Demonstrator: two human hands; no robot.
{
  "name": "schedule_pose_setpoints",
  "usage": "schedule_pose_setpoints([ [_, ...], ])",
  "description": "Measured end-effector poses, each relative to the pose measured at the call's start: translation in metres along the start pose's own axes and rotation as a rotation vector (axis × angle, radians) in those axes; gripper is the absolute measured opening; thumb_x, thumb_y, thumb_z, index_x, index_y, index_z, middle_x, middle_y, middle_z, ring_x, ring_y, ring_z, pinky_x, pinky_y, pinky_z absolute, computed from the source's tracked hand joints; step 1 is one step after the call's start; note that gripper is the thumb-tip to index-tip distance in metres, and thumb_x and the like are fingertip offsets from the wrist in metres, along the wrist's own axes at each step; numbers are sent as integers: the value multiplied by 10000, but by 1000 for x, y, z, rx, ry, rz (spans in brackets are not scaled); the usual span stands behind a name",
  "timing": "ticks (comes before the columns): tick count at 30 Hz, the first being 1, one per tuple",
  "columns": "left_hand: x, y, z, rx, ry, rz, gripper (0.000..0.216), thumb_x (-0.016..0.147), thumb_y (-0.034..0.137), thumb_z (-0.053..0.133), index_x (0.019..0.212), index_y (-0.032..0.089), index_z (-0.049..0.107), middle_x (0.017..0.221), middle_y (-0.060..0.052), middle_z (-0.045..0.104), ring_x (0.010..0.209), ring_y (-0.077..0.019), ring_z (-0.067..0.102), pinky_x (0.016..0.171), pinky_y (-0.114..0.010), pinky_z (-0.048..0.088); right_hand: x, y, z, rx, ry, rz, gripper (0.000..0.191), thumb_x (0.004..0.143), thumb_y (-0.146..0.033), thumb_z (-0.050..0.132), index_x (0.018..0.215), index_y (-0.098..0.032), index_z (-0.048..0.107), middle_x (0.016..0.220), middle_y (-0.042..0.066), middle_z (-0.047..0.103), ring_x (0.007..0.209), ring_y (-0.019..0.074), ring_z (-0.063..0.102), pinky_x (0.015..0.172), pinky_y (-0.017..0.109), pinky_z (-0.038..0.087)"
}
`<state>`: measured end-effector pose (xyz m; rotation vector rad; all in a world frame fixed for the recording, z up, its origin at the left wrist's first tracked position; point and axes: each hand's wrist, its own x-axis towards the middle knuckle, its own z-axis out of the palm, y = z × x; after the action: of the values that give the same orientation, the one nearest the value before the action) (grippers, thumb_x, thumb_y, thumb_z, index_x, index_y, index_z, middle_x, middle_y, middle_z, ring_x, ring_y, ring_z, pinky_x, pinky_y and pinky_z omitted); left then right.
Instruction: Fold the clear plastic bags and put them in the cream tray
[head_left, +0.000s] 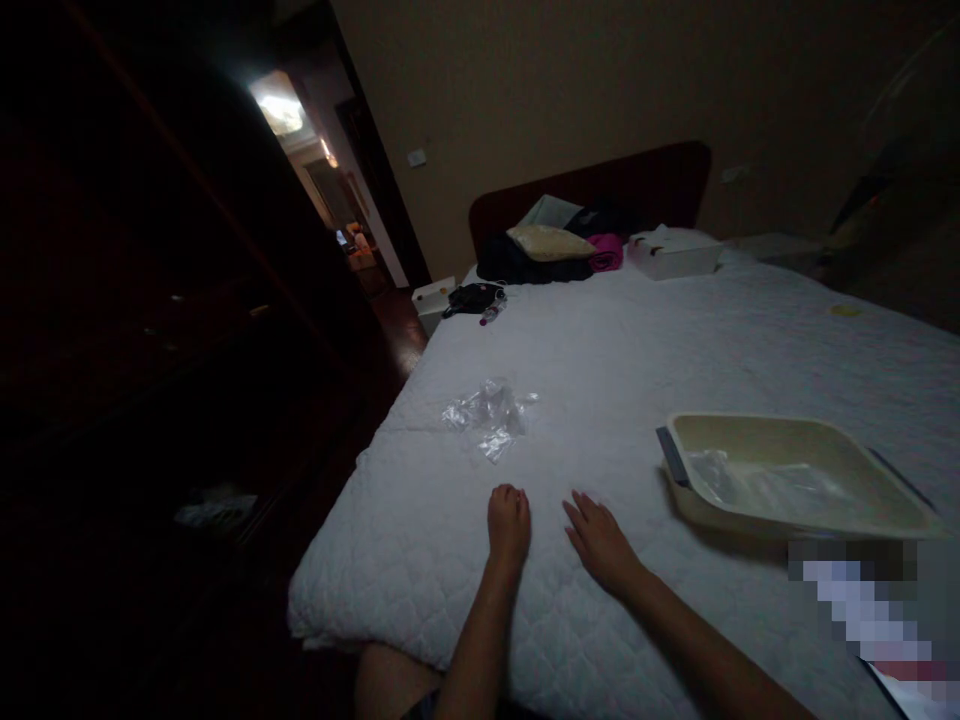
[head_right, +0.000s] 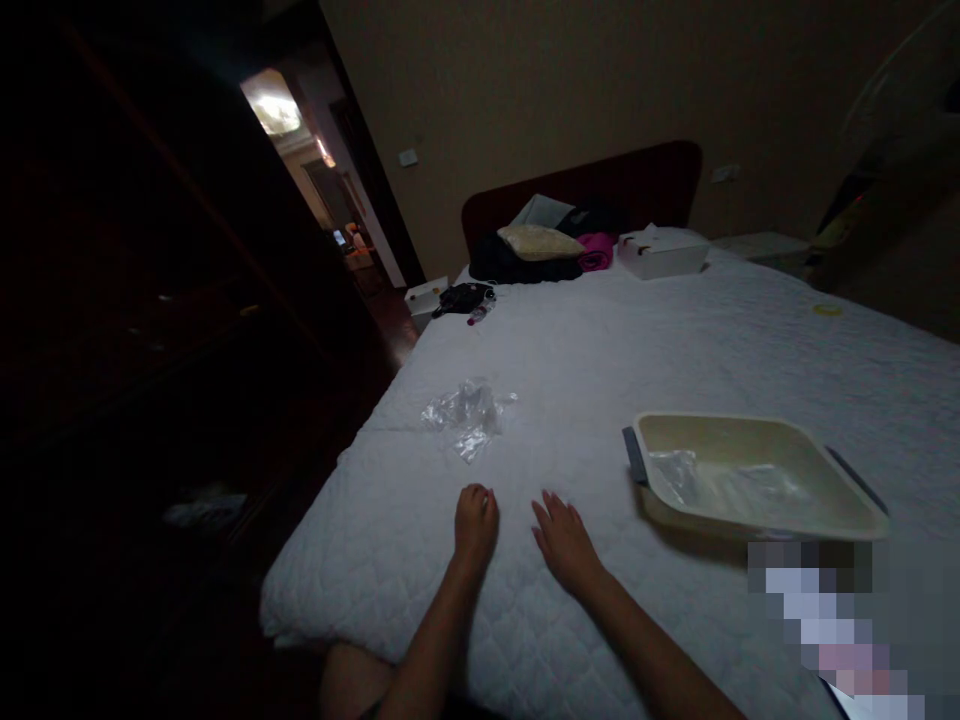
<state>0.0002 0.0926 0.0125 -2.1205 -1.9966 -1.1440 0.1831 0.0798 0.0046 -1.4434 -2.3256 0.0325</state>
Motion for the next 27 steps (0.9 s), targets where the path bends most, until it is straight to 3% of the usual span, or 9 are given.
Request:
schedule_pose_setpoints([
  [3, 30, -32, -4, 31, 15, 2, 234, 842, 140, 378, 983, 136, 565, 1083, -129, 541, 1065, -221, 479, 900, -400, 403, -17, -1, 38, -44, 69, 9, 412, 869, -294, 360, 1244, -160, 470, 1336, 133, 422, 1241, 259, 360, 1007, 472, 277],
  [6, 57, -49, 0, 28, -34, 6, 322, 802, 74, 382, 1084, 131, 526, 1195, -133, 501, 1169, -228, 413, 959, -416, 354, -21, 9, 46, -35, 107, -26, 421, 874, -337, 360, 1256, -188, 456, 1349, 103, 412, 1252, 229, 348, 1020, 445, 275],
  [11, 62, -53, 2, -42, -129, -16, 232, 772, 44, 401, 875, 142, 585, 955, -107, 607, 971, -209, 535, 903, -403, 378, -21, 14, 45, -19, 139, -24, 421, 868, -358, 371, 1245, -199, 467, 1344, 94, 421, 1243, 223, 363, 1020, 439, 285],
  [15, 28, -37, -6, -113, -151, -46, 140, 765, 87, 455, 721, 160, 567, 773, -47, 600, 805, -167, 551, 831, -341, 407, -18, 13, 42, 86, 122, 2, 409, 857, -368, 382, 1215, -203, 494, 1312, 94, 461, 1224, 223, 392, 1017, 453, 291],
  [18, 1, -11, -12, -222, -137, -150, 100, 790, 175, 471, 732, 153, 550, 718, -19, 574, 694, -133, 540, 665, -252, 435, -10, 10, 29, 291, 67, 135, 407, 841, -400, 402, 1183, -210, 515, 1259, 101, 515, 1182, 238, 443, 996, 485, 311],
  [22, -22, 29, -22, -813, -143, -470, 162, 701, 292, 615, 727, 142, 560, 680, -5, 574, 662, -123, 545, 623, -224, 430, 3, -5, -3, 759, 16, 353, 471, 819, -452, 430, 1235, -232, 440, 1204, 103, 559, 1086, 221, 532, 909, 431, 423],
  [24, -31, 46, -28, -999, -172, -528, 243, 653, 325, 660, 795, 143, 586, 757, -33, 609, 718, -144, 568, 662, -246, 443, 3, -15, -21, 922, 1, 363, 493, 773, -469, 499, 1205, -234, 465, 1172, 89, 580, 1049, 218, 553, 889, 397, 443],
  [27, -42, 59, -35, -1080, -215, -523, 296, 632, 360, 669, 822, 141, 611, 816, -62, 624, 772, -167, 571, 707, -272, 442, -4, -28, -45, 975, -4, 387, 371, 727, -470, 559, 969, -193, 603, 972, 73, 658, 907, 223, 605, 829, 369, 470],
])
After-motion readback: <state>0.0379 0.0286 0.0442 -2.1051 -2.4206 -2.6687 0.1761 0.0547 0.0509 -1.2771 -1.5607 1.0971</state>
